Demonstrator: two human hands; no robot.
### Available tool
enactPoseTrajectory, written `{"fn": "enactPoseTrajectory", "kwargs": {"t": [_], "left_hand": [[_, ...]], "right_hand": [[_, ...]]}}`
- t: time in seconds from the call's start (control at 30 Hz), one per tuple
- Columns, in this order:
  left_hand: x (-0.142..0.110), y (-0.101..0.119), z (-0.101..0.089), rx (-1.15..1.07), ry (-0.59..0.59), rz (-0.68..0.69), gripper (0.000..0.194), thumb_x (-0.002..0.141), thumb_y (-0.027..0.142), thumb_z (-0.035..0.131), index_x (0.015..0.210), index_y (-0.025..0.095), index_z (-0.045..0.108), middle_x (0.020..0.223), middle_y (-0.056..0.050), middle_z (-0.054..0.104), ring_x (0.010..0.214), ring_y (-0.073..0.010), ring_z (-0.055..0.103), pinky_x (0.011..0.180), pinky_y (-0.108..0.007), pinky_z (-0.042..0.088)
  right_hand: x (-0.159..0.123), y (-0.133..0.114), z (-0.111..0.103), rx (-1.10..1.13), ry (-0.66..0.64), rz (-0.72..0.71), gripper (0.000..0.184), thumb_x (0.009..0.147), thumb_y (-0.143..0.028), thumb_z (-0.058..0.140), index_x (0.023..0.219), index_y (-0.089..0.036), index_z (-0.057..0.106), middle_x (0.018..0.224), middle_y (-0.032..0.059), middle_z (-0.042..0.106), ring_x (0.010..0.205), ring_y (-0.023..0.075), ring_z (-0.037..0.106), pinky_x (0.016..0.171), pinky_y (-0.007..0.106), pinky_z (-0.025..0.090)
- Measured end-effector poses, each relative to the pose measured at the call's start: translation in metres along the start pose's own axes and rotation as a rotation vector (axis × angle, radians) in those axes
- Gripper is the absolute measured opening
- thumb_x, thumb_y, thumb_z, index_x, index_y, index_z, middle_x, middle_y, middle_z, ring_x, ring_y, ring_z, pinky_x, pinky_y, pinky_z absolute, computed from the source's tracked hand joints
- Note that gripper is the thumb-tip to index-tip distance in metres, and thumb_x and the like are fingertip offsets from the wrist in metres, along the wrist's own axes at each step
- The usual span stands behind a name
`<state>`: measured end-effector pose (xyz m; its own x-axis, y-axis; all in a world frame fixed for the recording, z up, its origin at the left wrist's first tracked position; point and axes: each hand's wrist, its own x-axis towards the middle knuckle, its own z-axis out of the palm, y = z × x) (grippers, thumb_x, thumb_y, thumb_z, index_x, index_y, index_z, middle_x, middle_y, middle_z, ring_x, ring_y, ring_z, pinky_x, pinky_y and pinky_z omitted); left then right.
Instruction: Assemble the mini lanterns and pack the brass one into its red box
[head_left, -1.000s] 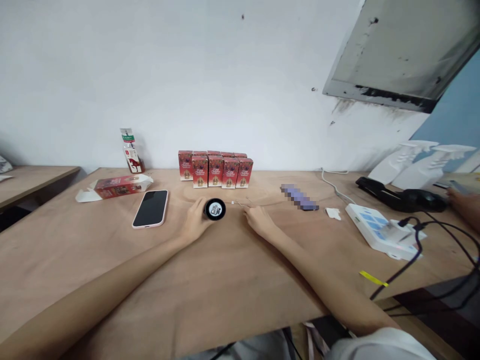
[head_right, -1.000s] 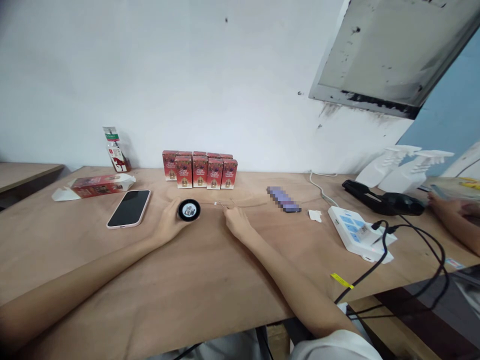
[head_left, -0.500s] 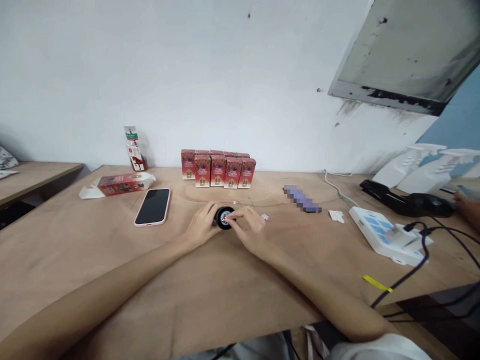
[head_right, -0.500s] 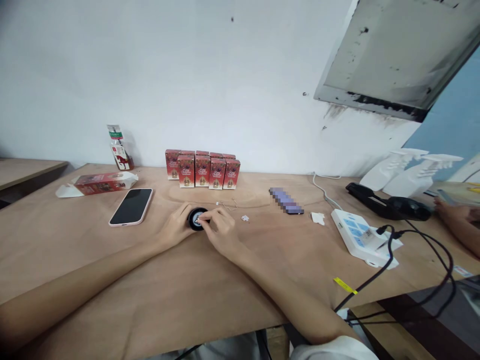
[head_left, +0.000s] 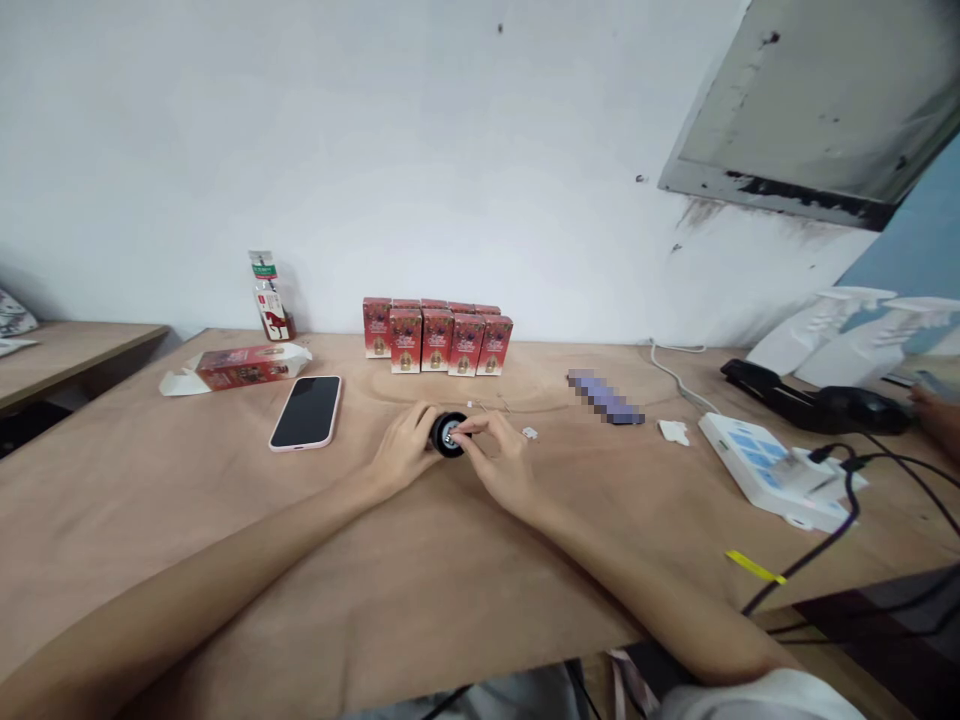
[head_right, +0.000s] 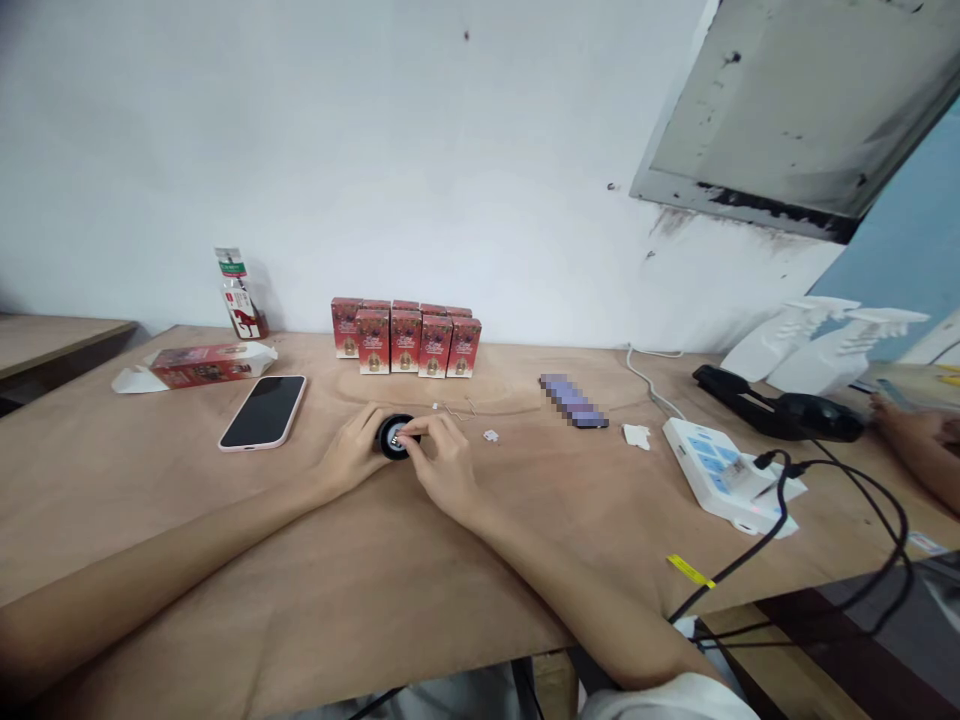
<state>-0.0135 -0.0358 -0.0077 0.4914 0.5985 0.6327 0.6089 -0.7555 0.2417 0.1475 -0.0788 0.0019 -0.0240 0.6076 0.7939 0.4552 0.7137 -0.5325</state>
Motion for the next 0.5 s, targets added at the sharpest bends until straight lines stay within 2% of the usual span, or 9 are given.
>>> {"fn": "enactPoseTrajectory", "kwargs": {"t": [0.17, 0.27, 0.33, 0.4, 0.47, 0.5], "left_hand": [[-0.003, -0.001, 0.000, 0.030, 0.021, 0.087, 0.022, 0.083, 0.026, 0.052, 0.103, 0.018, 0.051, 0.101, -0.009, 0.058, 0.091, -0.0225, 0.057, 0.077, -0.035, 0.048], [-0.003, -0.002, 0.000, -0.003, 0.046, 0.091, 0.021, 0.083, 0.026, 0.052, 0.103, 0.019, 0.051, 0.101, -0.009, 0.058, 0.092, -0.0225, 0.057, 0.079, -0.036, 0.048], [-0.002, -0.003, 0.000, -0.049, 0.056, 0.070, 0.024, 0.082, 0.025, 0.055, 0.104, 0.019, 0.050, 0.101, -0.008, 0.058, 0.093, -0.0223, 0.057, 0.080, -0.036, 0.048], [-0.001, -0.004, 0.000, -0.087, 0.092, 0.008, 0.027, 0.079, 0.026, 0.059, 0.103, 0.019, 0.049, 0.098, -0.007, 0.058, 0.093, -0.0220, 0.058, 0.079, -0.036, 0.048], [0.000, -0.006, 0.001, -0.108, 0.155, -0.090, 0.030, 0.075, 0.029, 0.064, 0.099, 0.019, 0.049, 0.095, -0.005, 0.058, 0.090, -0.0219, 0.058, 0.076, -0.035, 0.049], [0.001, -0.007, 0.002, -0.118, 0.186, -0.135, 0.031, 0.074, 0.031, 0.065, 0.097, 0.018, 0.049, 0.094, -0.005, 0.058, 0.089, -0.0218, 0.058, 0.075, -0.035, 0.049]], "right_hand": [[-0.002, 0.005, 0.007, 0.153, 0.051, 0.223, 0.025, 0.066, -0.025, 0.071, 0.074, -0.022, 0.047, 0.074, -0.0035, 0.047, 0.068, 0.0119, 0.048, 0.068, 0.027, 0.044], [0.002, 0.012, 0.009, 0.286, -0.016, 0.302, 0.032, 0.063, -0.030, 0.073, 0.080, -0.022, 0.047, 0.074, -0.0039, 0.049, 0.068, 0.0120, 0.049, 0.068, 0.027, 0.044], [0.008, 0.019, 0.004, 0.328, -0.020, 0.324, 0.030, 0.068, -0.036, 0.068, 0.085, -0.022, 0.048, 0.078, -0.0015, 0.054, 0.073, 0.0139, 0.054, 0.071, 0.029, 0.045], [0.017, 0.026, -0.009, 0.230, 0.011, 0.320, 0.023, 0.077, -0.039, 0.058, 0.089, -0.021, 0.049, 0.085, 0.0025, 0.058, 0.080, 0.0167, 0.057, 0.075, 0.032, 0.046], [0.027, 0.033, -0.027, -0.058, 0.001, 0.272, 0.017, 0.082, -0.033, 0.051, 0.092, -0.020, 0.051, 0.093, 0.0071, 0.061, 0.087, 0.0196, 0.057, 0.081, 0.035, 0.045], [0.031, 0.037, -0.037, -0.261, -0.061, 0.238, 0.015, 0.082, -0.028, 0.051, 0.093, -0.018, 0.053, 0.097, 0.0098, 0.061, 0.093, 0.0220, 0.056, 0.085, 0.037, 0.043]]}}
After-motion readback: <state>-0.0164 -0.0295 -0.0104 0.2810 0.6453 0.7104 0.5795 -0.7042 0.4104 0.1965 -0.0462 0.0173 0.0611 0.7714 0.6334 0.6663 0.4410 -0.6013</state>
